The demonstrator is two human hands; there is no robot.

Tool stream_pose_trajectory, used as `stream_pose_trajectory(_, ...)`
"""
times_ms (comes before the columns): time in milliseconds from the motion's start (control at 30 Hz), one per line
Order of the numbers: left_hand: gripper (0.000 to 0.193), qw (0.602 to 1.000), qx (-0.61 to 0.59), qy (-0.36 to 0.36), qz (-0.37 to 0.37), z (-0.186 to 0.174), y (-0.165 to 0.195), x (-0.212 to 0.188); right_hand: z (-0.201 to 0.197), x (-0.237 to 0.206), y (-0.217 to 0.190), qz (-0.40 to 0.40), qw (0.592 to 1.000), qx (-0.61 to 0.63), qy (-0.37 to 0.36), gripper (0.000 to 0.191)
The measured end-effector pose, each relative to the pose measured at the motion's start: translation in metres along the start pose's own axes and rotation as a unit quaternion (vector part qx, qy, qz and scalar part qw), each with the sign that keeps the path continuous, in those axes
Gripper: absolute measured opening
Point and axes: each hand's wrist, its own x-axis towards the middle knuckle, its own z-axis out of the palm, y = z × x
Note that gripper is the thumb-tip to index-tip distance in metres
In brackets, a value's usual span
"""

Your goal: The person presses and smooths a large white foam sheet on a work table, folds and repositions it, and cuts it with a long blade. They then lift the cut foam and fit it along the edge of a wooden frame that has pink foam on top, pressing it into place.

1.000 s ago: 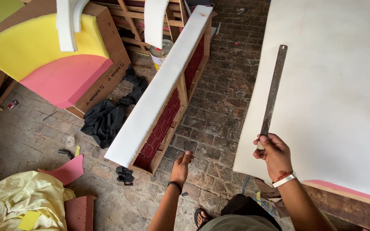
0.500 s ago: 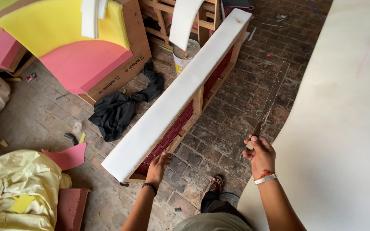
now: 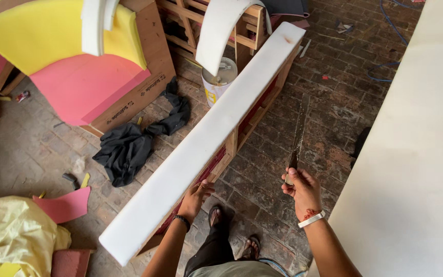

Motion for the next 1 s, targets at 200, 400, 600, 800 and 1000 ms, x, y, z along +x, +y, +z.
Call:
stream_pose_trajectory(200, 0.048, 0.993, -0.106, -0.02, 0.046, 0.013, 0.04, 0.11, 0.014, 0.075, -0.016, 0.021, 0.998, -0.016, 0.048, 0.03)
stream_pose_trajectory(400, 0.049, 0.997, -0.052, -0.061, -0.005, 0.026, 0.133, 0.198, 0.022, 0.137, -0.067, -0.033, 0.989, 0.054, 0.134, 0.03)
stream_pose_trajectory(600, 0.057, 0.992, 0.03, -0.118, 0.014, 0.11, 0.223, 0.277, -0.021, 0.17, -0.098, -0.039, 0.973, 0.124, 0.19, 0.03)
stream_pose_trajectory(800, 0.065, 0.973, 0.125, -0.194, 0.016, 0.25, 0.3, 0.327, -0.098, 0.226, -0.153, -0.036, 0.961, 0.118, 0.246, 0.03)
stream_pose_trajectory(1000, 0.073, 0.951, 0.161, -0.248, 0.093, 0.36, 0.398, 0.364, -0.156, 0.293, -0.243, -0.083, 0.967, 0.11, 0.216, 0.032)
